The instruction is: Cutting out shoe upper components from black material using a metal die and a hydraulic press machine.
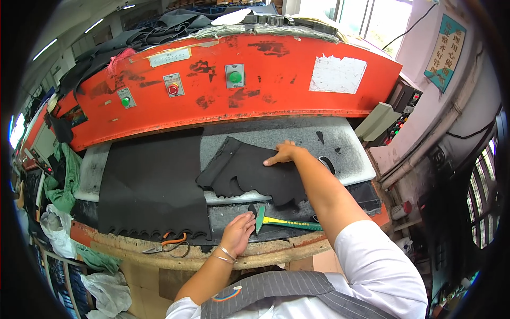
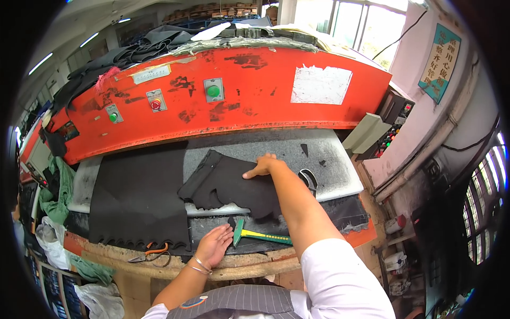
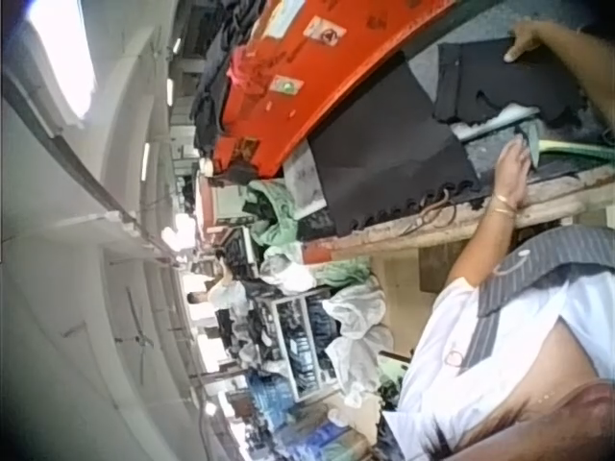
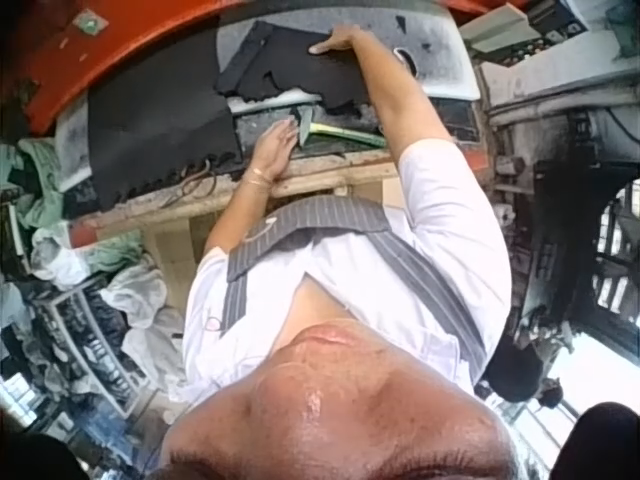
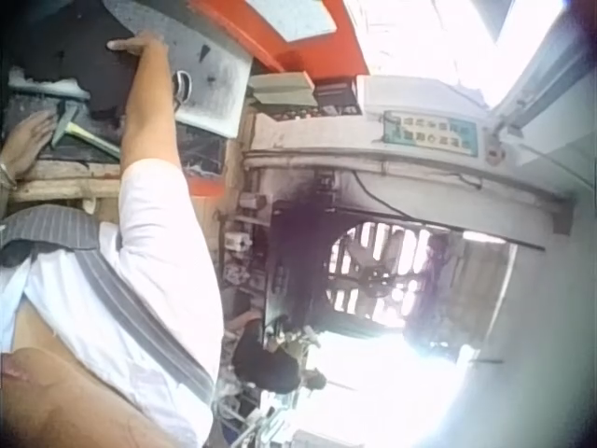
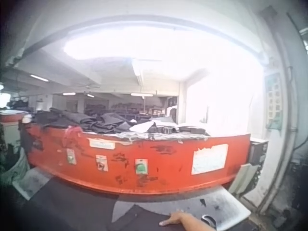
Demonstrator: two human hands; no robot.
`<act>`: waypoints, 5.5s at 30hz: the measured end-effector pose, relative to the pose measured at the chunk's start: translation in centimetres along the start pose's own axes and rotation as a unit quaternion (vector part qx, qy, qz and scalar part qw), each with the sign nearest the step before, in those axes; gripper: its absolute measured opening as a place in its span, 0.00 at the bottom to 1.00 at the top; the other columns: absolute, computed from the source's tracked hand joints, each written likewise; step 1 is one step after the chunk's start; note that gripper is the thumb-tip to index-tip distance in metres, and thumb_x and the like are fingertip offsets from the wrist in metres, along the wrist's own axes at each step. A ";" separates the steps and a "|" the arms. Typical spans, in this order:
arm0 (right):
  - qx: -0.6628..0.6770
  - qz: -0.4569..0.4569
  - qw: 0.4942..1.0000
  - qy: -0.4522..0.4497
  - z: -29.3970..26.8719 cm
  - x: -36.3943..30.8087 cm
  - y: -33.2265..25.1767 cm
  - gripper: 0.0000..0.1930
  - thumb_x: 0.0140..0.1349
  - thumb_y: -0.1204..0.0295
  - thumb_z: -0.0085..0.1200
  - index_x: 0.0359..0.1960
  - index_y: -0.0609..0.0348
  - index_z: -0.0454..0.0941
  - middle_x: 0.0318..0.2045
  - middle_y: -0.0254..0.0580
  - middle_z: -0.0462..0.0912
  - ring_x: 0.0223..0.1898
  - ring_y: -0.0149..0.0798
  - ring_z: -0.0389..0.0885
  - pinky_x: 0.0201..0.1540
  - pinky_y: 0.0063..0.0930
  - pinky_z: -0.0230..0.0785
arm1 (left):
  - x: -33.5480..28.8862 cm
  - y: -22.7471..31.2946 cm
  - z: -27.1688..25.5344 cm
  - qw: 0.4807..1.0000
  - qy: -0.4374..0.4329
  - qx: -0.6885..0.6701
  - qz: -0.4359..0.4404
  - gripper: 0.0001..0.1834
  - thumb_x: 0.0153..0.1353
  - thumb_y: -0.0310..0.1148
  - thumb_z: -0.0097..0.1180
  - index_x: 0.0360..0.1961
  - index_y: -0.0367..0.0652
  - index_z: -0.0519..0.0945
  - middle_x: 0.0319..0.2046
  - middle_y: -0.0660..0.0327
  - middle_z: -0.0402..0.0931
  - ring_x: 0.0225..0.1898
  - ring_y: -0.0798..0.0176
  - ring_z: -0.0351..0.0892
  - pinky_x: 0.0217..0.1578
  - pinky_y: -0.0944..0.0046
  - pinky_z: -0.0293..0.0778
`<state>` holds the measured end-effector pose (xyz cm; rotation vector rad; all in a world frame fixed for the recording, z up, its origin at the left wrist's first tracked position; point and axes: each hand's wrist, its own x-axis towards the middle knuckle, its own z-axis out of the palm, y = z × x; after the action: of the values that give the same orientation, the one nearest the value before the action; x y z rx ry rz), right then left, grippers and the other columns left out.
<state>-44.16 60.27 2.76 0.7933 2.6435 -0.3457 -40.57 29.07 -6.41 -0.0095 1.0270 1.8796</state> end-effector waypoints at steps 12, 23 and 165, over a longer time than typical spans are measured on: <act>0.186 -0.231 0.954 -0.054 -2.1 -3.1 -4.0 0.47 0.45 0.42 0.64 0.57 0.69 0.68 0.52 0.61 0.75 0.56 0.52 0.73 0.57 0.38 0.65 | 3.4 2.2 5.9 0.983 0.026 -0.183 -0.017 0.36 0.60 0.47 0.57 0.62 0.36 0.62 0.60 0.48 0.63 0.63 0.49 0.61 0.66 0.51 0.54; 0.358 -0.351 0.863 0.068 -2.9 -19.1 -4.2 0.40 0.48 0.68 0.68 0.61 0.67 0.58 0.46 0.55 0.78 0.48 0.44 0.77 0.51 0.33 0.69 | -2.2 5.5 8.3 0.970 -0.102 -0.133 0.177 0.30 0.62 0.45 0.56 0.60 0.40 0.65 0.56 0.54 0.69 0.57 0.54 0.69 0.60 0.54 0.64; 0.313 -0.159 0.869 0.350 8.8 0.6 12.0 0.36 0.48 0.59 0.67 0.61 0.45 0.68 0.61 0.52 0.68 0.63 0.52 0.65 0.63 0.38 0.60 | 14.5 9.9 3.8 0.596 0.158 0.719 0.319 0.35 0.50 0.39 0.63 0.61 0.42 0.67 0.53 0.53 0.76 0.55 0.50 0.74 0.54 0.61 0.68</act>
<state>-35.43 67.44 -6.97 0.7480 3.4004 -1.2701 -54.24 40.35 -3.48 1.1322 2.8136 0.9859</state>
